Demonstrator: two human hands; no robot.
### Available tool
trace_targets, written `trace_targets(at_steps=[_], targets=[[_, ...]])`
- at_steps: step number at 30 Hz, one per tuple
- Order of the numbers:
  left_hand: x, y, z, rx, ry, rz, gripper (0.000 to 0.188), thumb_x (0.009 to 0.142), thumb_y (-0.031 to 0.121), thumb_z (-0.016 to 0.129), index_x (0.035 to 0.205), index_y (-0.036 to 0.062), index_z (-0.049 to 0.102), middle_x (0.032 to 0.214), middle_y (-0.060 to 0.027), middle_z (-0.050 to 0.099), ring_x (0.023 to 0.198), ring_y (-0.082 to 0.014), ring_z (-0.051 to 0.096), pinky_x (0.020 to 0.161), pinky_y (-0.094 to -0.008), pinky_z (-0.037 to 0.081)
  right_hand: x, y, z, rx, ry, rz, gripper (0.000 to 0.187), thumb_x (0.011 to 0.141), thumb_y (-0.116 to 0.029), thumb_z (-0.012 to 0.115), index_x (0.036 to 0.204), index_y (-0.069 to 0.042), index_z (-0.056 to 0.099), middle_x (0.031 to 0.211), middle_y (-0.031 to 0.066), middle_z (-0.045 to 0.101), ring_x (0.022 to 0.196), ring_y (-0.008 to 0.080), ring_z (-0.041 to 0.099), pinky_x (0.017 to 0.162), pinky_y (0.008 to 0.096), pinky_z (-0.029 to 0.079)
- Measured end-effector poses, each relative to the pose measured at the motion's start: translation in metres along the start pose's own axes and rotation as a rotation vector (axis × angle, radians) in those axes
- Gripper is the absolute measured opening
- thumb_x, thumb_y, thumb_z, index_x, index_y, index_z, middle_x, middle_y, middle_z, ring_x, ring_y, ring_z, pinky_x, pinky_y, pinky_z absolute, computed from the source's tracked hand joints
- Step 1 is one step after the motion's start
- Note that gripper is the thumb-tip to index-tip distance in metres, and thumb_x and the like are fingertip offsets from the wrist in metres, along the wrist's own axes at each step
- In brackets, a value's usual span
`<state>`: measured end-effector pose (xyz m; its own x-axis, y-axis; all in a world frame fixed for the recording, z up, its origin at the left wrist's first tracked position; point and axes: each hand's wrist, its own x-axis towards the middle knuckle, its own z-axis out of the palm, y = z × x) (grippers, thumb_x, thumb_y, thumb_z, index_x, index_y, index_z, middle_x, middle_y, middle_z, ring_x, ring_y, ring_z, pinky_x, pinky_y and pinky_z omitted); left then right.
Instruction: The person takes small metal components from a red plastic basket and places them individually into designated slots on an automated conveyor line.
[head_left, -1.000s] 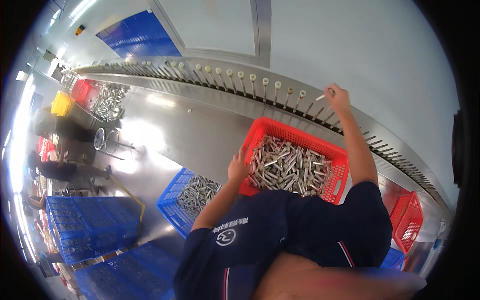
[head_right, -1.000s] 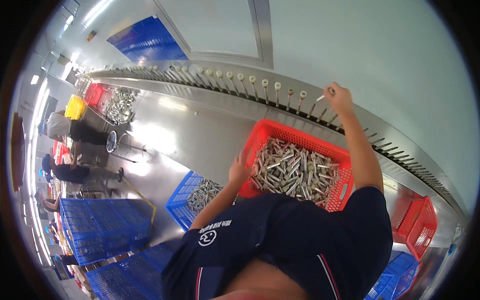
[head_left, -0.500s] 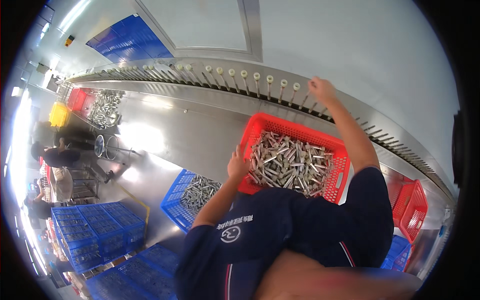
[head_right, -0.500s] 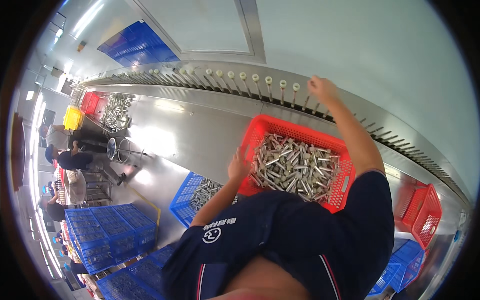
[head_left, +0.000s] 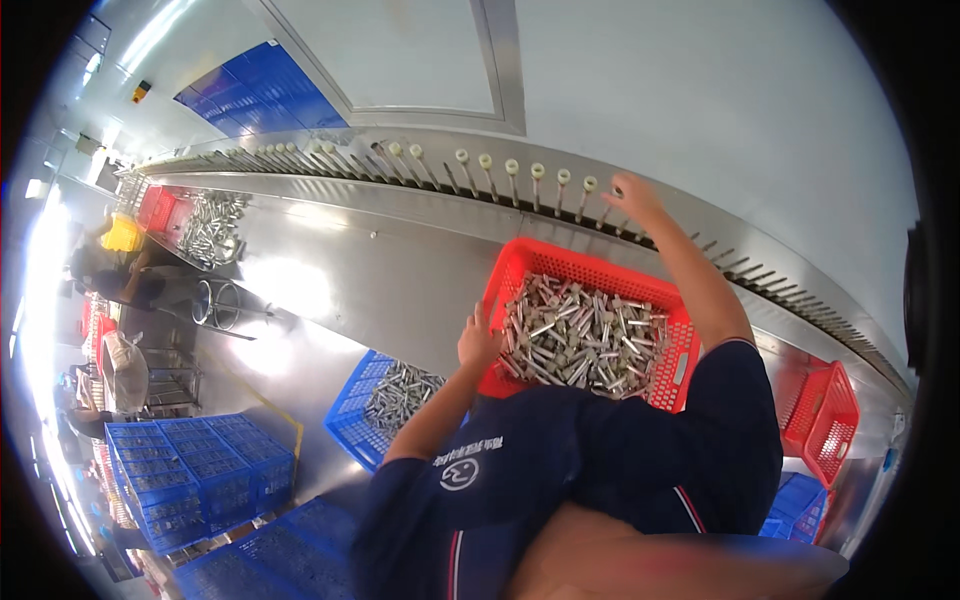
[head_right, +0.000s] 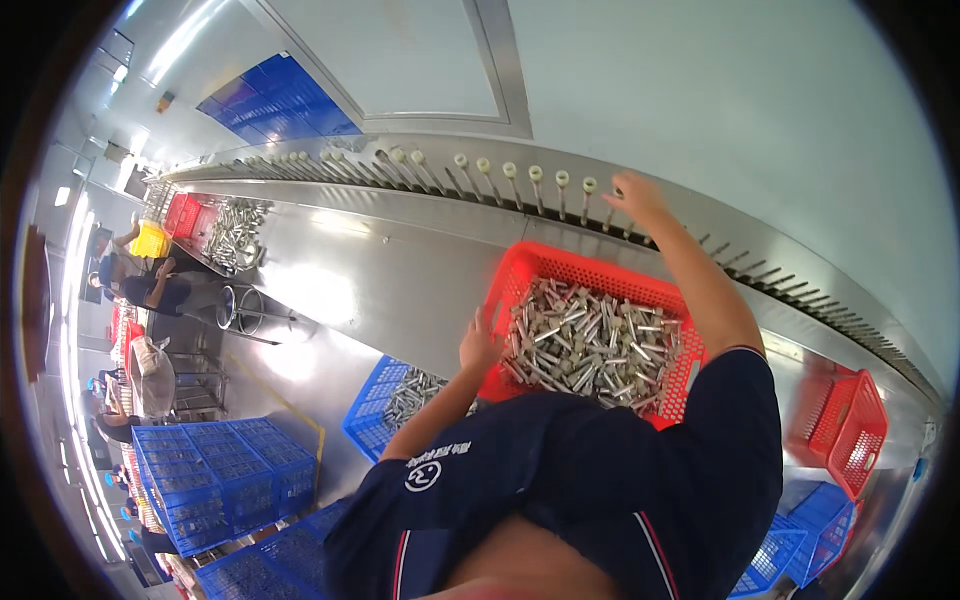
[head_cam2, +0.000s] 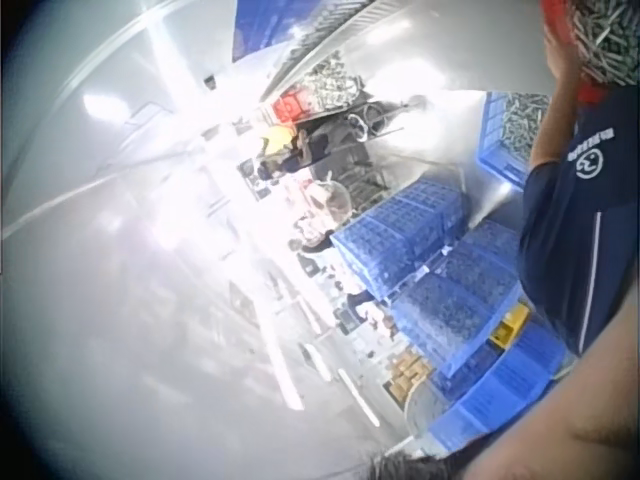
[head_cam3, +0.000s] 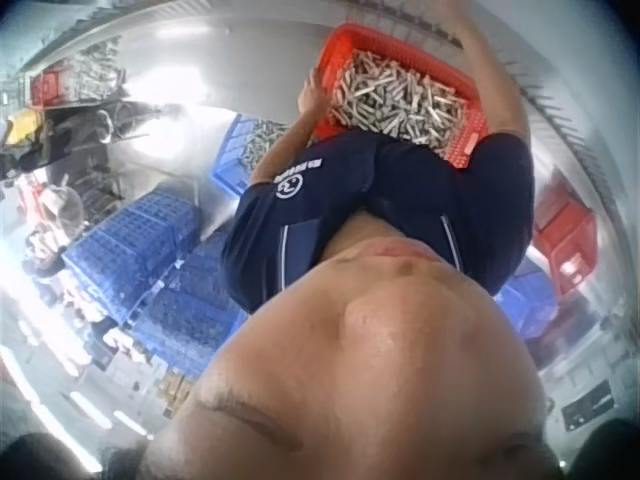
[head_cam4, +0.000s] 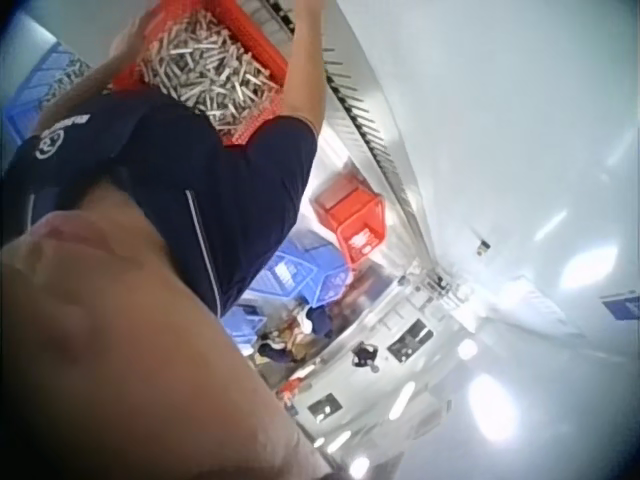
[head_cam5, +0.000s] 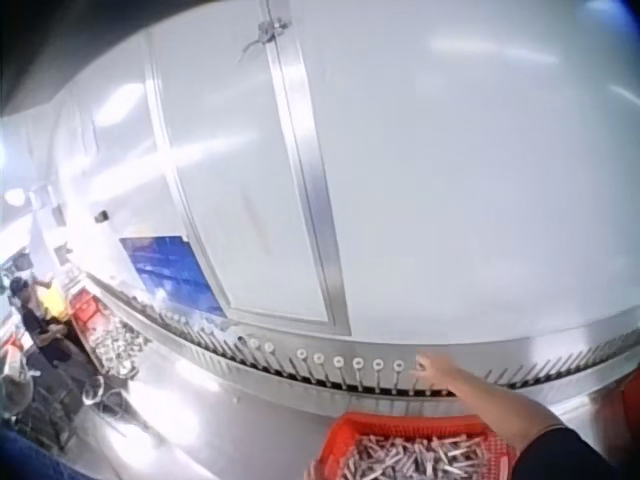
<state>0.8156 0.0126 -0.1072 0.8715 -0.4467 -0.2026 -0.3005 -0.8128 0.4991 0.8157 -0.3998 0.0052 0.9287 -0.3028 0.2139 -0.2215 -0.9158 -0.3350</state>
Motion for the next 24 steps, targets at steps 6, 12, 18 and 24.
trace_targets(at_steps=[6, 12, 18, 24], targets=[[-0.003, 0.002, 0.001, -0.02, 0.02, 0.0, 0.066, 0.075, 0.023, 0.057, 0.134, 0.0091, 0.03, 0.105, -0.0199, 0.054, 0.087, -0.0383, 0.059, 0.07, -0.0471, 0.05, -0.017, 0.019, -0.029, 0.148, 0.23, 0.079, 0.03, 0.08, -0.03, 0.065, 0.073, -0.004, 0.054, 0.068, 0.0114, 0.053, 0.06, 0.028, 0.049, 0.057, 0.0372, 0.043], [0.002, -0.007, 0.001, -0.026, 0.075, 0.009, 0.067, 0.075, 0.024, 0.057, 0.134, 0.0106, 0.03, 0.104, -0.0197, 0.054, 0.086, -0.0386, 0.059, 0.069, -0.0471, 0.05, -0.065, -0.073, -0.059, 0.308, -0.365, 0.098, 0.031, 0.079, -0.037, 0.065, 0.081, -0.006, 0.061, 0.085, 0.0117, 0.062, 0.08, 0.0264, 0.06, 0.069, 0.0406, 0.047], [0.002, 0.001, -0.004, -0.031, 0.023, -0.035, 0.066, 0.075, 0.024, 0.056, 0.134, 0.0116, 0.029, 0.104, -0.0208, 0.054, 0.088, -0.0395, 0.059, 0.07, -0.0475, 0.05, -0.101, -0.034, 0.014, 0.058, 0.098, -0.131, 0.063, 0.073, -0.059, 0.062, 0.109, -0.007, 0.059, 0.11, 0.0119, 0.057, 0.107, 0.0341, 0.051, 0.096, 0.0465, 0.035], [-0.005, 0.001, -0.001, 0.004, -0.003, 0.001, 0.066, 0.076, 0.024, 0.055, 0.135, 0.0112, 0.029, 0.105, -0.0209, 0.054, 0.088, -0.0393, 0.059, 0.07, -0.0474, 0.05, -0.027, 0.001, -0.051, -0.101, -0.046, 0.249, 0.041, 0.077, -0.044, 0.064, 0.093, -0.006, 0.061, 0.096, 0.0147, 0.061, 0.093, 0.0295, 0.058, 0.079, 0.0415, 0.045]])
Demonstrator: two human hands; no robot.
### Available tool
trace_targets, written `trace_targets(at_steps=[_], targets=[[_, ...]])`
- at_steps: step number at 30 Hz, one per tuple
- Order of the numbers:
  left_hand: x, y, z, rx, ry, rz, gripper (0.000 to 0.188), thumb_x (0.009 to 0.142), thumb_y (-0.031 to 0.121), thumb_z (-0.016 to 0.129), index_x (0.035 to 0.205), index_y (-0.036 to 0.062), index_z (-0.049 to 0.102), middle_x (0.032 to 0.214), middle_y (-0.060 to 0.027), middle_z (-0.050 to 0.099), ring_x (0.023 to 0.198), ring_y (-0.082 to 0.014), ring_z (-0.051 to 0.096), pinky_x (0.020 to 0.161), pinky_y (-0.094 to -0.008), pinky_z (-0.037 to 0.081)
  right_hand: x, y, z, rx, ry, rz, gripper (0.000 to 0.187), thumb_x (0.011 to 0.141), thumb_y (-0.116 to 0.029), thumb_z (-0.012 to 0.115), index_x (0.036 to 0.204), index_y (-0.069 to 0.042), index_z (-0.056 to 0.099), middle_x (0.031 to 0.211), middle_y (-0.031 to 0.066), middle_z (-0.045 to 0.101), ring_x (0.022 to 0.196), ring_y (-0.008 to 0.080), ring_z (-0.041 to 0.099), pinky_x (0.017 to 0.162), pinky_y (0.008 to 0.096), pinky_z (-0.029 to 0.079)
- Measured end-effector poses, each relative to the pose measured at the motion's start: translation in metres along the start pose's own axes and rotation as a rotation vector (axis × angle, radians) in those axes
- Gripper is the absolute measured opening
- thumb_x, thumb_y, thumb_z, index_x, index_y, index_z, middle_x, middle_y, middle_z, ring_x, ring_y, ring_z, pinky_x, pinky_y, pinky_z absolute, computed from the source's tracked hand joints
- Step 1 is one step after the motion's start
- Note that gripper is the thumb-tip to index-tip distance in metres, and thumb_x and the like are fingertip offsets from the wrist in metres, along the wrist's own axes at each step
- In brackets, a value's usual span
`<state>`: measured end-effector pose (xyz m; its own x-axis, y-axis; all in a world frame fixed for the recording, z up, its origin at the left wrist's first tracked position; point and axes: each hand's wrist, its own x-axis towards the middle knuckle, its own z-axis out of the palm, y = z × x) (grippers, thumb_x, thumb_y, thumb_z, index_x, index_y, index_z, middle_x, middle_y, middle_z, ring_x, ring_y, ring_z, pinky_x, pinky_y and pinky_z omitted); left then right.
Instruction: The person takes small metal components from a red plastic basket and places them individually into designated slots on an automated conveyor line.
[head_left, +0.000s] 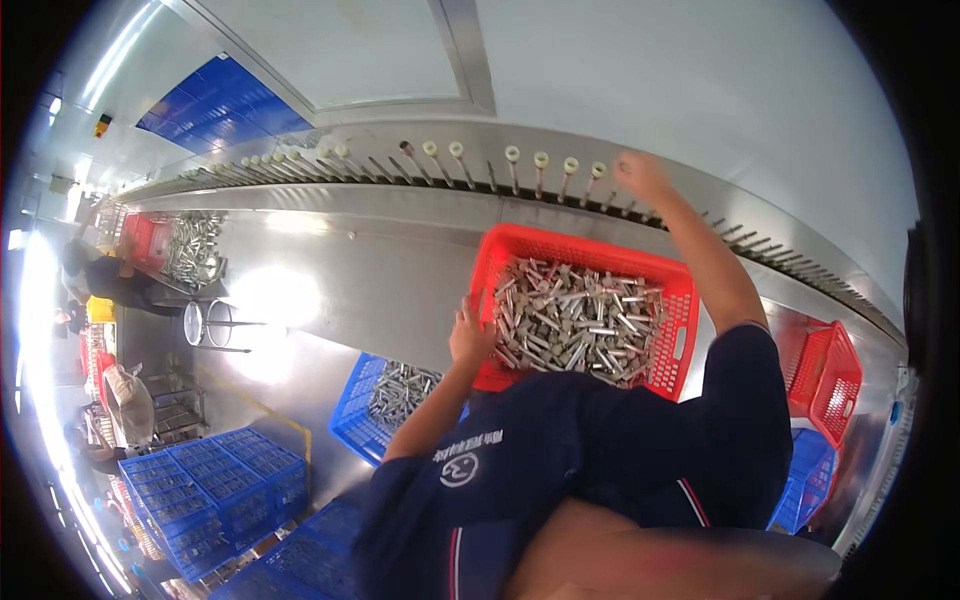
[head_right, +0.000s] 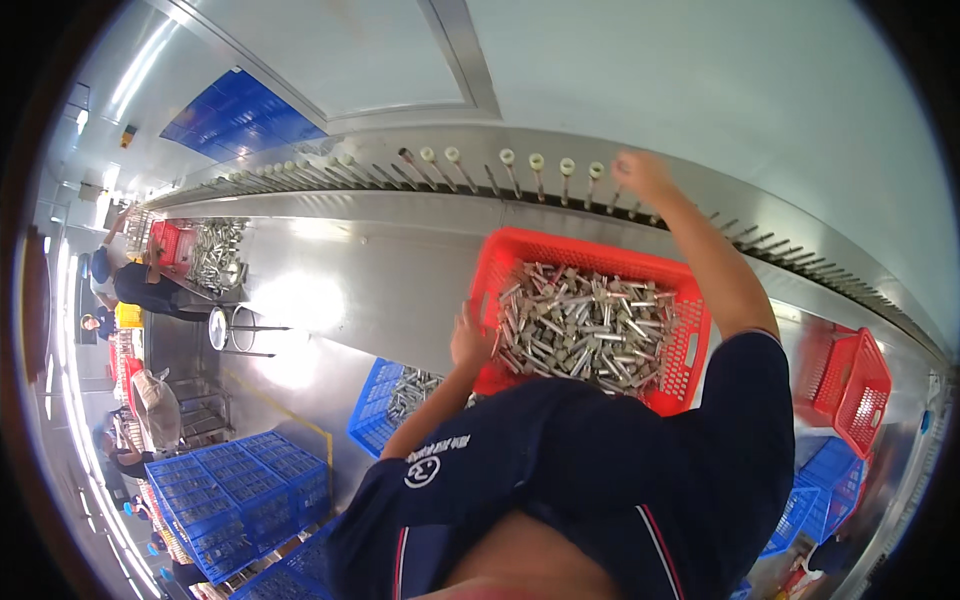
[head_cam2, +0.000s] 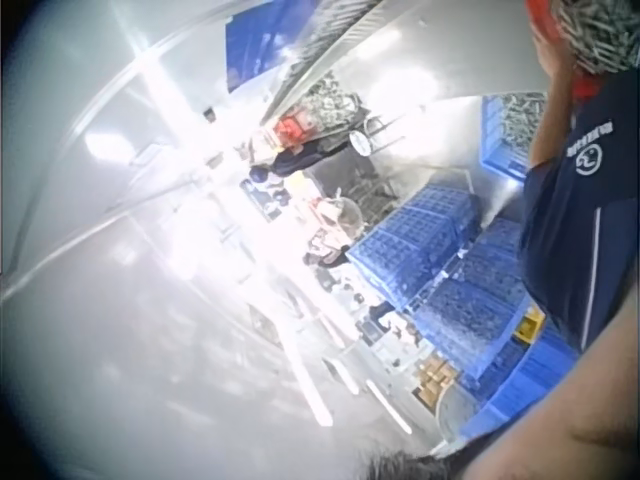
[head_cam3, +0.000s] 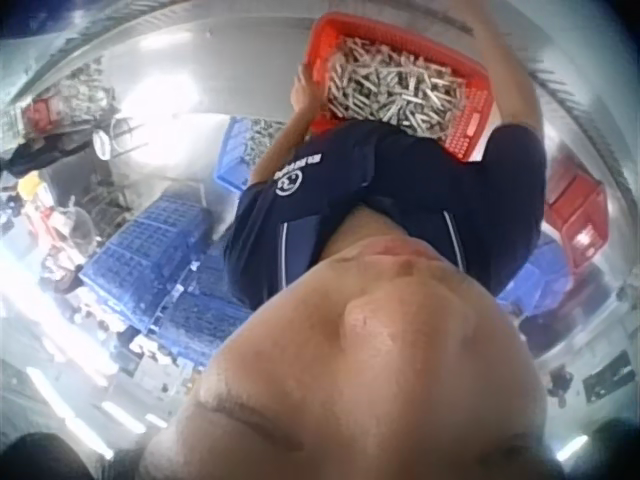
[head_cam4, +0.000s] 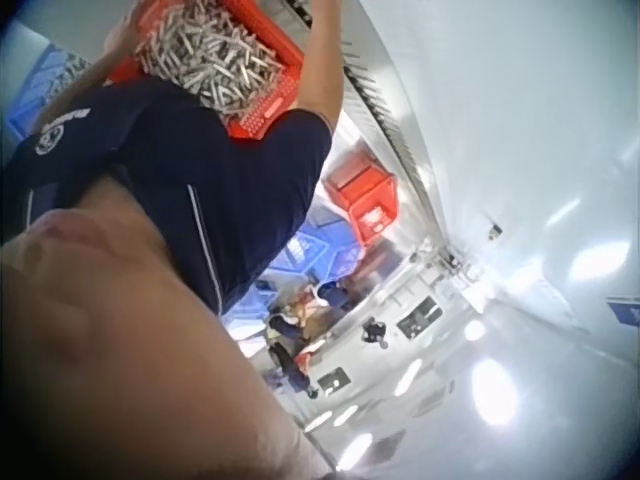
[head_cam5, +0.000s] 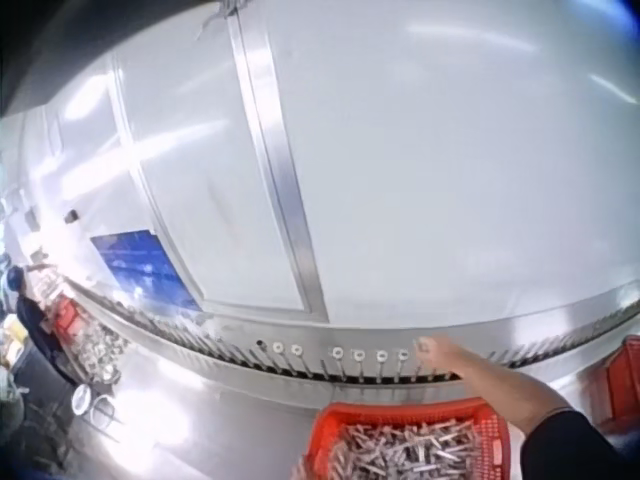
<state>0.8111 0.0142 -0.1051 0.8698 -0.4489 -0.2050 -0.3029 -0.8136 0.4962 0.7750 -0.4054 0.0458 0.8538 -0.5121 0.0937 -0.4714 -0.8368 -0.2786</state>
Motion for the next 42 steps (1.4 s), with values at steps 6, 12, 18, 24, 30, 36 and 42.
trace_targets(at_steps=[6, 12, 18, 24, 30, 36, 42], targets=[[0.001, -0.003, -0.001, -0.01, 0.026, 0.0, 0.069, 0.075, 0.025, 0.056, 0.136, 0.0107, 0.028, 0.106, -0.0205, 0.053, 0.089, -0.0389, 0.058, 0.071, -0.047, 0.049, -0.074, -0.019, 0.0, 0.158, -0.402, -0.28, 0.034, 0.082, -0.041, 0.058, 0.084, -0.007, 0.062, 0.093, 0.0153, 0.062, 0.093, 0.0285, 0.058, 0.08, 0.0461, 0.045], [0.0, -0.005, -0.002, 0.004, 0.025, -0.004, 0.069, 0.075, 0.024, 0.057, 0.136, 0.0099, 0.028, 0.105, -0.019, 0.054, 0.089, -0.0378, 0.058, 0.07, -0.0464, 0.05, -0.025, -0.042, 0.0, -0.201, 0.61, -0.281, 0.041, 0.077, -0.042, 0.064, 0.101, -0.009, 0.063, 0.085, 0.0133, 0.062, 0.086, 0.0307, 0.059, 0.078, 0.0459, 0.046], [0.01, 0.001, 0.0, -0.011, 0.067, 0.018, 0.069, 0.075, 0.023, 0.056, 0.136, 0.0093, 0.028, 0.105, -0.0188, 0.054, 0.087, -0.0379, 0.059, 0.07, -0.0461, 0.05, -0.007, 0.033, -0.006, 0.404, 0.107, 0.161, 0.033, 0.072, -0.035, 0.072, 0.079, -0.005, 0.059, 0.067, 0.0089, 0.06, 0.064, 0.0247, 0.059, 0.057, 0.0394, 0.046], [0.002, -0.006, -0.002, 0.024, 0.062, -0.02, 0.067, 0.075, 0.023, 0.056, 0.135, 0.0091, 0.03, 0.103, -0.0196, 0.054, 0.085, -0.0383, 0.059, 0.07, -0.046, 0.05, -0.057, -0.011, 0.014, 0.094, 0.026, -0.148, 0.055, 0.066, -0.051, 0.073, 0.098, -0.008, 0.062, 0.1, 0.0143, 0.057, 0.096, 0.0291, 0.052, 0.081, 0.0445, 0.042], [0.003, 0.002, -0.003, 0.016, 0.058, 0.021, 0.069, 0.075, 0.026, 0.058, 0.135, 0.0085, 0.03, 0.103, -0.0199, 0.054, 0.084, -0.0382, 0.059, 0.07, -0.0458, 0.05, 0.003, -0.001, 0.016, 0.027, 0.103, -0.138, 0.046, 0.071, -0.045, 0.072, 0.097, -0.007, 0.064, 0.089, 0.0144, 0.06, 0.088, 0.0282, 0.056, 0.078, 0.0394, 0.045], [0.002, -0.002, 0.006, 0.018, 0.053, -0.034, 0.068, 0.075, 0.027, 0.058, 0.135, 0.0084, 0.03, 0.101, -0.0194, 0.055, 0.084, -0.0381, 0.059, 0.069, -0.0461, 0.05, 0.009, 0.035, -0.007, 0.403, 0.202, 0.185, 0.03, 0.08, -0.034, 0.066, 0.08, -0.005, 0.06, 0.06, 0.0094, 0.059, 0.048, 0.0173, 0.054, 0.05, 0.0339, 0.046], [0.016, -0.004, 0.0, 0.025, 0.045, -0.09, 0.068, 0.075, 0.026, 0.058, 0.134, 0.0077, 0.032, 0.106, -0.0201, 0.053, 0.088, -0.0383, 0.059, 0.071, -0.0466, 0.049, -0.035, -0.013, -0.038, 0.539, -0.324, -0.185, 0.024, 0.073, -0.025, 0.072, 0.082, -0.006, 0.061, 0.08, 0.0073, 0.062, 0.079, 0.0188, 0.06, 0.071, 0.0327, 0.047]])
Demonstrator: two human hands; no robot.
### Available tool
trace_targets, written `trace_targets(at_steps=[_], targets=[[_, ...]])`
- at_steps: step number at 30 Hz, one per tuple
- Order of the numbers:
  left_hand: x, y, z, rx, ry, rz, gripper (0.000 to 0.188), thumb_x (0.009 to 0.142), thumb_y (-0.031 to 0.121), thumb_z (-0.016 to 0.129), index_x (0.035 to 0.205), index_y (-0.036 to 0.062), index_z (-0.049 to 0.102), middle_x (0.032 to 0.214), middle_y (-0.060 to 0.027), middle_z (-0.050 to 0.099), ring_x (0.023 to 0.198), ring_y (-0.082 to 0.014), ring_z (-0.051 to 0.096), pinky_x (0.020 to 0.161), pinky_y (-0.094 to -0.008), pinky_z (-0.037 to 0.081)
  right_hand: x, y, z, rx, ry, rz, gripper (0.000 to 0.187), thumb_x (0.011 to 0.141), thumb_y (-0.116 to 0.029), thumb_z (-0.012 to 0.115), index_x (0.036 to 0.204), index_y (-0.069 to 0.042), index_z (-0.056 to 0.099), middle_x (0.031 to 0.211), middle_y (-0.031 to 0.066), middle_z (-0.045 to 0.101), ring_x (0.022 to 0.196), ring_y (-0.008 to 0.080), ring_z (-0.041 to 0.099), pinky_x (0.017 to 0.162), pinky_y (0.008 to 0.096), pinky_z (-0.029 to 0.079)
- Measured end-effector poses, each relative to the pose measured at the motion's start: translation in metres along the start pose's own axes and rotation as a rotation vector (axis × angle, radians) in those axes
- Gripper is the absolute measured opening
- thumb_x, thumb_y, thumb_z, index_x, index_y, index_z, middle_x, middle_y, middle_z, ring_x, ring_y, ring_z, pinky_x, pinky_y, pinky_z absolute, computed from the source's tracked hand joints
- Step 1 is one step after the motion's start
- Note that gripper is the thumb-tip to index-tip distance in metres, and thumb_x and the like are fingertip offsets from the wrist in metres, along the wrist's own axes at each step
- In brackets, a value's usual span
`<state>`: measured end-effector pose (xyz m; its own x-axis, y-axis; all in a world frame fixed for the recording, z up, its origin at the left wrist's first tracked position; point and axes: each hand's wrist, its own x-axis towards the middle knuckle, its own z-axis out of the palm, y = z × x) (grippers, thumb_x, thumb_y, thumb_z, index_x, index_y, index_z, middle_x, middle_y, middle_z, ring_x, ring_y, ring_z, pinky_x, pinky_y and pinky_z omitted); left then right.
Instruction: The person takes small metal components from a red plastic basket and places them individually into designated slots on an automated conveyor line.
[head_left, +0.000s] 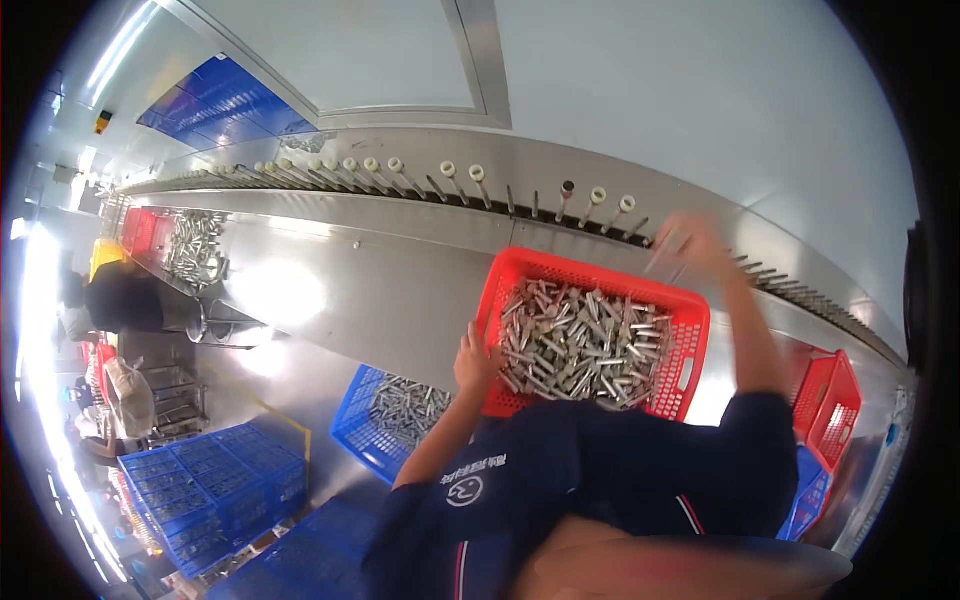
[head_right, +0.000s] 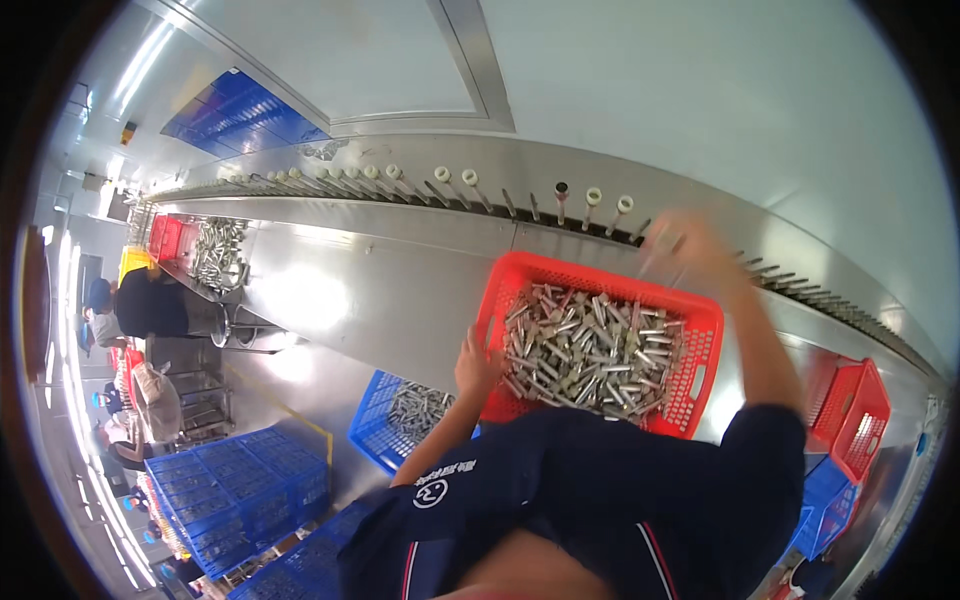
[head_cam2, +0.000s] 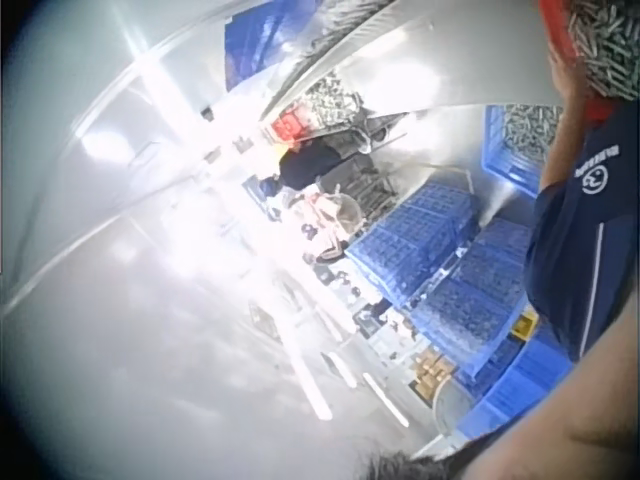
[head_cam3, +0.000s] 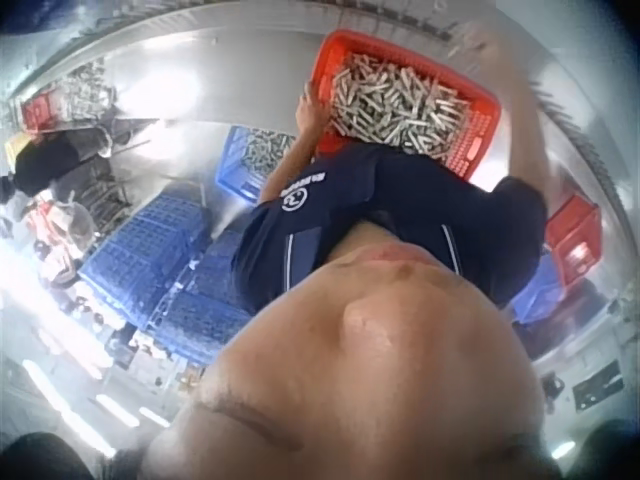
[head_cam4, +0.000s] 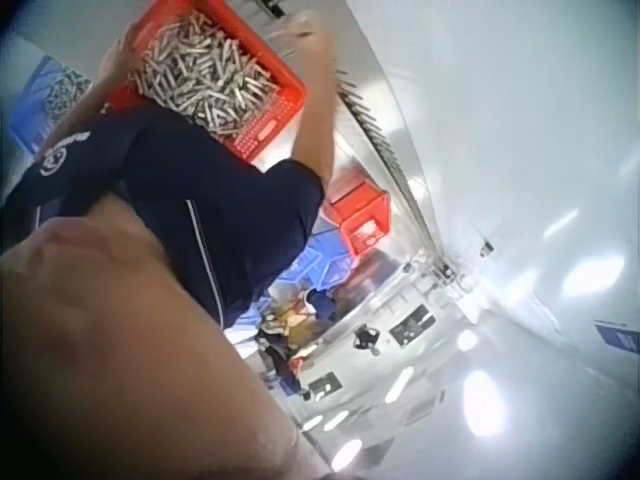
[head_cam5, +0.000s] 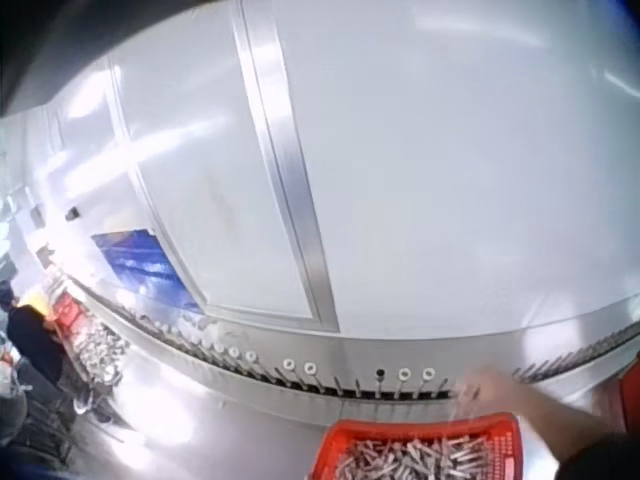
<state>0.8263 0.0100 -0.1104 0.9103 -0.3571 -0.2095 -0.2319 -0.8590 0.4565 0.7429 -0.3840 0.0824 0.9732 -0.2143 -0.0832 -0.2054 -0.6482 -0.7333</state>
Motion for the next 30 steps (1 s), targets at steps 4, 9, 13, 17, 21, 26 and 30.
trace_targets(at_steps=[4, 9, 13, 17, 21, 26, 30], targets=[[-0.009, 0.007, 0.01, 0.074, 0.291, 0.245, 0.065, 0.074, 0.025, 0.061, 0.131, 0.0069, 0.035, 0.12, -0.023, 0.046, 0.109, -0.0399, 0.048, 0.089, -0.0499, 0.04, -0.062, 0.051, 0.129, -0.357, -0.325, -0.376, 0.051, 0.069, -0.033, 0.075, 0.106, -0.003, 0.058, 0.115, 0.0127, 0.056, 0.11, 0.0288, 0.051, 0.093, 0.039, 0.04], [0.058, 0.11, -0.036, -0.256, 0.341, 0.708, 0.056, 0.07, 0.021, 0.069, 0.12, 0.0076, 0.048, 0.126, -0.0202, 0.044, 0.114, -0.0389, 0.043, 0.093, -0.0469, 0.037, 0.007, 0.001, 0.035, -0.406, 0.343, -0.259, 0.055, 0.07, -0.04, 0.074, 0.108, -0.003, 0.057, 0.114, 0.0141, 0.055, 0.111, 0.0318, 0.048, 0.094, 0.0423, 0.038], [0.12, 0.245, -0.055, -0.245, 0.074, 0.969, 0.038, 0.075, 0.017, 0.065, 0.11, 0.008, 0.054, 0.116, -0.0154, 0.053, 0.108, -0.0347, 0.05, 0.088, -0.043, 0.041, 0.041, 0.027, 0.014, -0.529, 0.064, 0.19, 0.042, 0.075, -0.036, 0.071, 0.098, -0.003, 0.058, 0.096, 0.0123, 0.061, 0.094, 0.0292, 0.057, 0.083, 0.0408, 0.044], [0.15, 0.294, -0.046, -0.262, -0.372, 0.808, 0.03, 0.076, 0.015, 0.06, 0.105, 0.0077, 0.054, 0.089, -0.0106, 0.065, 0.085, -0.0297, 0.061, 0.071, -0.0406, 0.048, 0.029, 0.054, -0.008, 0.017, 0.453, 0.106, 0.02, 0.079, -0.016, 0.068, 0.087, -0.003, 0.056, 0.069, 0.0071, 0.06, 0.061, 0.0167, 0.058, 0.056, 0.0328, 0.047], [0.104, 0.286, -0.111, -0.475, -0.118, 1.023, 0.027, 0.073, 0.011, 0.059, 0.1, 0.0087, 0.057, 0.074, -0.0116, 0.062, 0.067, -0.0302, 0.061, 0.061, -0.0391, 0.048, -0.028, -0.024, -0.051, 0.026, 0.47, -0.055, 0.015, 0.078, -0.008, 0.068, 0.081, -0.003, 0.054, 0.063, 0.0045, 0.057, 0.054, 0.0102, 0.057, 0.046, 0.024, 0.045], [0.053, 0.175, -0.075, -0.109, -0.866, 0.952, 0.036, 0.069, 0.017, 0.063, 0.105, 0.0114, 0.061, 0.089, -0.0142, 0.064, 0.085, -0.0307, 0.061, 0.076, -0.0421, 0.048, -0.072, 0.01, 0.088, -0.236, -0.116, -0.221, 0.05, 0.071, -0.028, 0.073, 0.112, -0.004, 0.056, 0.101, 0.014, 0.059, 0.1, 0.0277, 0.056, 0.088, 0.0383, 0.045], [0.072, 0.124, -0.032, -0.108, -0.658, 0.768, 0.047, 0.071, 0.024, 0.066, 0.114, 0.0081, 0.057, 0.096, -0.0157, 0.063, 0.093, -0.0321, 0.059, 0.082, -0.0424, 0.046, -0.034, 0.03, 0.103, -0.239, -0.033, -0.202, 0.062, 0.07, -0.029, 0.074, 0.122, -0.005, 0.051, 0.117, 0.0164, 0.053, 0.113, 0.0319, 0.047, 0.098, 0.0425, 0.035]])
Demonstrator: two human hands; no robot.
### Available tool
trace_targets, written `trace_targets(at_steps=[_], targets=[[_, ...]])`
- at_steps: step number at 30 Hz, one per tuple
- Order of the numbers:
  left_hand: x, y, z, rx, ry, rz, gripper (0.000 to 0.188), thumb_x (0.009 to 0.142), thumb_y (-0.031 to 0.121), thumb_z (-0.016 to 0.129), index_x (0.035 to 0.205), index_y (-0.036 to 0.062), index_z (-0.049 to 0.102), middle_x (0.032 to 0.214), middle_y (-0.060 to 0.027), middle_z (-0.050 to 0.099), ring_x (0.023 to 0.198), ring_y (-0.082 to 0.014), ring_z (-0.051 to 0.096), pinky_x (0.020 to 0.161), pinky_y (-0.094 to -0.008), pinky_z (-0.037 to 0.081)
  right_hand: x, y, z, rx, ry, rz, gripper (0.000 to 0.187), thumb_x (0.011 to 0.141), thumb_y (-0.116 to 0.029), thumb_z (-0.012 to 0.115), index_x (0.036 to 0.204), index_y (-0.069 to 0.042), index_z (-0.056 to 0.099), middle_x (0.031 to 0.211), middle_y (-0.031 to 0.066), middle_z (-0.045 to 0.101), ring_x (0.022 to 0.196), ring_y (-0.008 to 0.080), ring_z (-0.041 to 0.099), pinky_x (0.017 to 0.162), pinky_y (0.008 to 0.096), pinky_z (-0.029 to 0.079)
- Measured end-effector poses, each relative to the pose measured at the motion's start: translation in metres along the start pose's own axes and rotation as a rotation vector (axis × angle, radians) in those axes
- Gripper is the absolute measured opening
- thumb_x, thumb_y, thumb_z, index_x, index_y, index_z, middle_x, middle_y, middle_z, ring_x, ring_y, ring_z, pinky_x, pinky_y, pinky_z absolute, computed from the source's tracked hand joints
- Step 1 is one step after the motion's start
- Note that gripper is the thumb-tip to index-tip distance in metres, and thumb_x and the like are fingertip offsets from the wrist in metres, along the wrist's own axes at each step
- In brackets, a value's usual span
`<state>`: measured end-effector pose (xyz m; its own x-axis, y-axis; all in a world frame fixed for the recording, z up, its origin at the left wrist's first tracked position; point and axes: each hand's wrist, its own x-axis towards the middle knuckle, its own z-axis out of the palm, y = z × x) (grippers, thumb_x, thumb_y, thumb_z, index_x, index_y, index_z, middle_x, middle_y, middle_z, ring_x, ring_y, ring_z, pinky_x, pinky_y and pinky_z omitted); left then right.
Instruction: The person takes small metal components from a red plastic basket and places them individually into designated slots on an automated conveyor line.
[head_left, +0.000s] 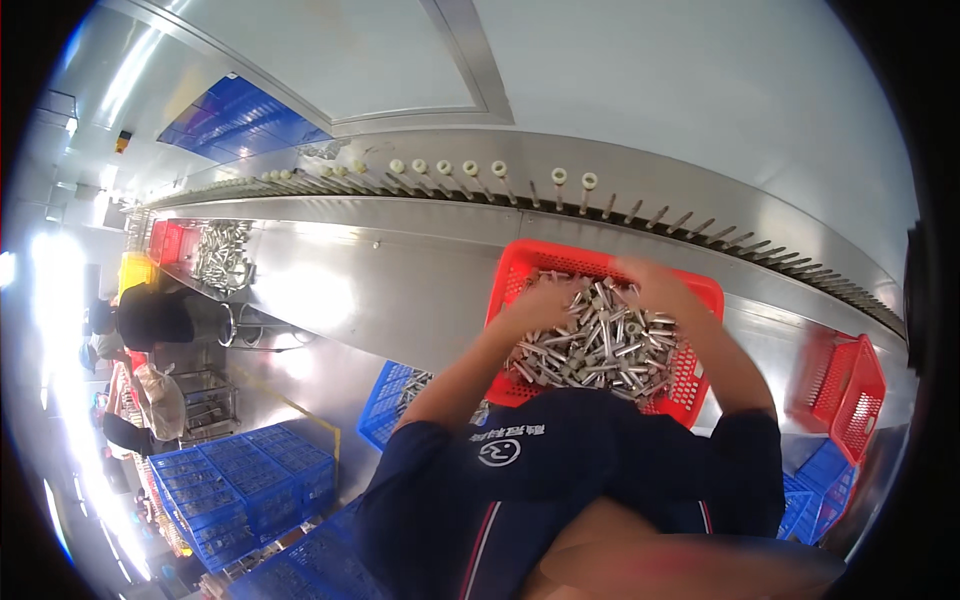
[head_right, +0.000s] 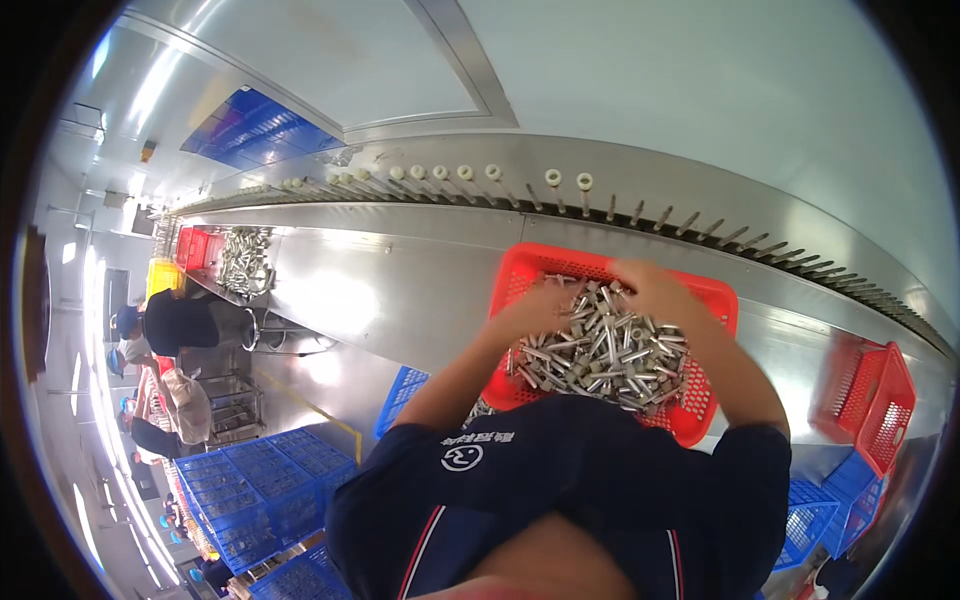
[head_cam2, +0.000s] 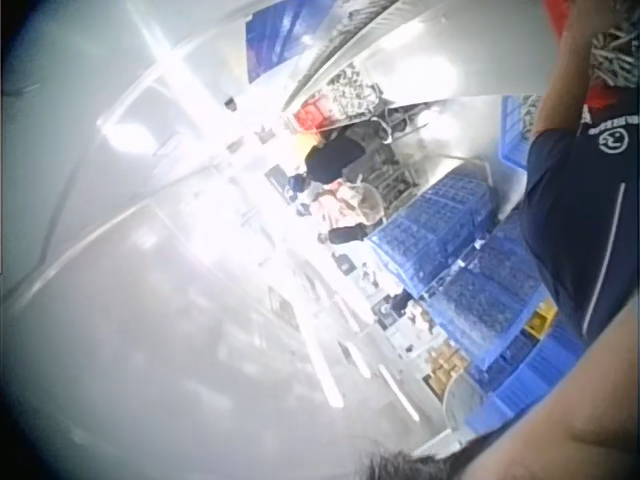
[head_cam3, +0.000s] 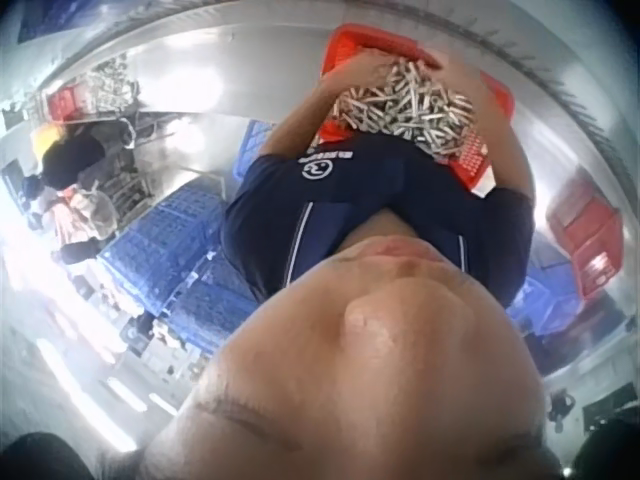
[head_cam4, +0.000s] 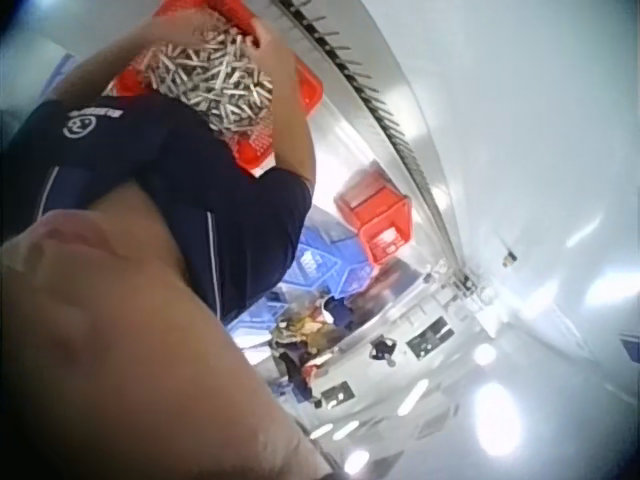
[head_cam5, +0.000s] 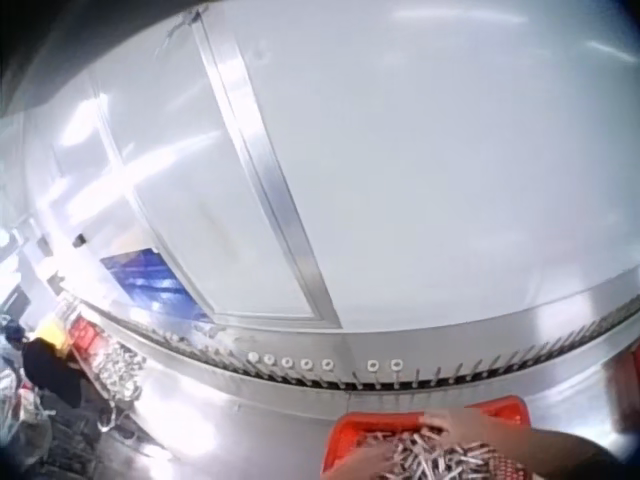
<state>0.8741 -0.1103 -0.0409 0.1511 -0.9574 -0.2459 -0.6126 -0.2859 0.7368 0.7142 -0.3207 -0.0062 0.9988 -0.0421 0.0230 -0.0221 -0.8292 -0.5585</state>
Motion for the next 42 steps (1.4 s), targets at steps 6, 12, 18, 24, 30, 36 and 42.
trace_targets(at_steps=[6, 12, 18, 24, 30, 36, 42], targets=[[0.057, 0.008, -0.137, 0.669, 1.022, 0.138, 0.038, 0.079, 0.032, 0.064, 0.106, 0.0073, 0.057, 0.113, -0.0157, 0.056, 0.107, -0.0318, 0.052, 0.09, -0.0423, 0.042, 0.122, -0.003, -0.05, -0.364, 0.499, -0.094, 0.051, 0.074, -0.038, 0.068, 0.11, -0.005, 0.054, 0.107, 0.0152, 0.059, 0.102, 0.0354, 0.053, 0.085, 0.0411, 0.044], [0.119, -0.019, -0.158, 0.698, 0.147, -0.026, 0.034, 0.084, 0.045, 0.049, 0.103, 0.0183, 0.058, 0.102, -0.01, 0.064, 0.096, -0.0287, 0.06, 0.075, -0.0455, 0.048, 0.13, 0.055, -0.056, -0.128, 0.234, 0.101, 0.036, 0.078, -0.041, 0.062, 0.092, -0.008, 0.055, 0.072, 0.0162, 0.061, 0.068, 0.0322, 0.062, 0.062, 0.0411, 0.048], [0.035, 0.08, -0.158, 0.349, 0.154, -0.061, 0.03, 0.082, 0.042, 0.054, 0.093, 0.0143, 0.059, 0.09, -0.0128, 0.065, 0.087, -0.0274, 0.063, 0.07, -0.0433, 0.049, 0.011, -0.009, -0.102, 0.273, 0.371, 0.296, 0.029, 0.075, -0.019, 0.07, 0.097, -0.007, 0.058, 0.084, 0.006, 0.064, 0.073, 0.0183, 0.063, 0.065, 0.0267, 0.051], [0.006, 0.007, -0.024, 0.495, 0.242, 0.439, 0.055, 0.07, 0.044, 0.069, 0.109, 0.0069, 0.058, 0.115, -0.0128, 0.055, 0.108, -0.0303, 0.053, 0.086, -0.0466, 0.043, -0.043, 0.001, 0.005, -0.067, -0.213, -0.013, 0.074, 0.058, -0.03, 0.081, 0.123, -0.008, 0.051, 0.126, 0.0127, 0.049, 0.116, 0.0301, 0.046, 0.098, 0.0408, 0.037], [0.054, -0.012, -0.152, 0.666, 0.699, 0.191, 0.056, 0.073, 0.043, 0.068, 0.116, 0.0095, 0.056, 0.121, -0.0097, 0.053, 0.112, -0.0295, 0.049, 0.092, -0.042, 0.041, 0.087, -0.02, -0.047, -0.234, 0.189, -0.045, 0.06, 0.071, -0.033, 0.07, 0.121, -0.006, 0.051, 0.123, 0.0156, 0.051, 0.115, 0.0327, 0.046, 0.097, 0.0427, 0.036], [0.115, -0.045, -0.155, 0.682, 0.304, 0.101, 0.045, 0.074, 0.054, 0.062, 0.094, 0.0129, 0.059, 0.088, -0.01, 0.062, 0.085, -0.0295, 0.06, 0.07, -0.0417, 0.048, 0.179, -0.003, -0.014, -0.217, 0.264, -0.003, 0.045, 0.081, -0.034, 0.061, 0.115, -0.006, 0.054, 0.109, 0.0159, 0.057, 0.101, 0.0332, 0.054, 0.085, 0.0415, 0.044], [0.114, 0.005, -0.183, 0.416, 0.544, 0.214, 0.045, 0.067, 0.054, 0.067, 0.08, 0.0116, 0.059, 0.065, -0.0114, 0.059, 0.064, -0.032, 0.06, 0.058, -0.0416, 0.047, 0.16, 0.011, -0.071, -0.042, 0.332, -0.172, 0.014, 0.082, -0.018, 0.06, 0.084, -0.003, 0.062, 0.077, 0.0166, 0.059, 0.071, 0.0345, 0.057, 0.064, 0.0417, 0.045]])
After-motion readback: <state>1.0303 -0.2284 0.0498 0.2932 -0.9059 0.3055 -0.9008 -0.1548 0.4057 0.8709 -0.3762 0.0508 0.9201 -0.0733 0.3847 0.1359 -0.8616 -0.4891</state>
